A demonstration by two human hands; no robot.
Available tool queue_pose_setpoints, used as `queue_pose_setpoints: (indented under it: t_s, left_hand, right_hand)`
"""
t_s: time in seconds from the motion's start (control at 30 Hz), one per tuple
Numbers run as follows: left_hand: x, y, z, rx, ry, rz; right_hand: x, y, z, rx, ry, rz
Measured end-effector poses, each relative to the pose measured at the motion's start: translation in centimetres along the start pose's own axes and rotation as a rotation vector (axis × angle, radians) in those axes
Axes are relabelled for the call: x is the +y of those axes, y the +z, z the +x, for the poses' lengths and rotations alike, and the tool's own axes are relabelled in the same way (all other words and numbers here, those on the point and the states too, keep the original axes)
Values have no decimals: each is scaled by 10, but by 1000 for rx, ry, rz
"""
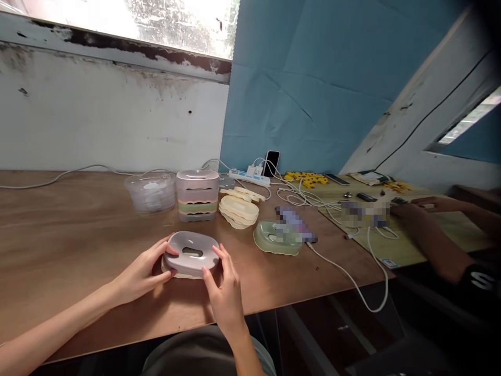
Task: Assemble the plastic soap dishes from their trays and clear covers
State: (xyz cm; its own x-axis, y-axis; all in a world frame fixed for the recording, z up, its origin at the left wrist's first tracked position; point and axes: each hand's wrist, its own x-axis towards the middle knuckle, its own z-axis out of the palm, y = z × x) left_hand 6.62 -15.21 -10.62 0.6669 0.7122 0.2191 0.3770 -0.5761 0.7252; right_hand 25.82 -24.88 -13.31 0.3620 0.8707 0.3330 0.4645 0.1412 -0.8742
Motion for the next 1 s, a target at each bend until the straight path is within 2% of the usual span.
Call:
queue_pose_setpoints:
  t_s: [0.13,0.3,0.47,0.57,0.67,0.7,0.73,0.8,0.87,0.93,1.0]
  left_hand:
    - [-8,0,-7,9,2,-43]
    - [-10,-2,-11,9,-13,227]
    - [-3,-2,-8,-51,7,334]
    - [5,-18,1,-175,30,390]
    - [14,-57,21,-381,110,303]
    - [16,-74,30,-341,101,255]
    - [16,-90,40,-243,114,236]
    - [9,-120,61,26,140,252]
    - [-8,-142,78,271,26,305]
    - [-31,-153,89,380,-92,302]
    - [-53,-152,91,419,-158,248]
  right_hand:
    - [-1,2,0,17,-12,47]
    - [-4,3,-1,4,-43,-7]
    - [-3,6,0,68,40,-65]
    - [-2,6,0,65,50,-82]
    - [-2,5,-1,44,28,-88]
    - [-2,5,-1,37,16,-90]
    - [-2,5,0,31,4,-93]
    - [-1,4,0,18,-17,-100]
    - [-1,4,0,8,-29,-101]
    - [-1,3,-1,4,-30,-99]
    - [-1,3,-1,1,-25,-98]
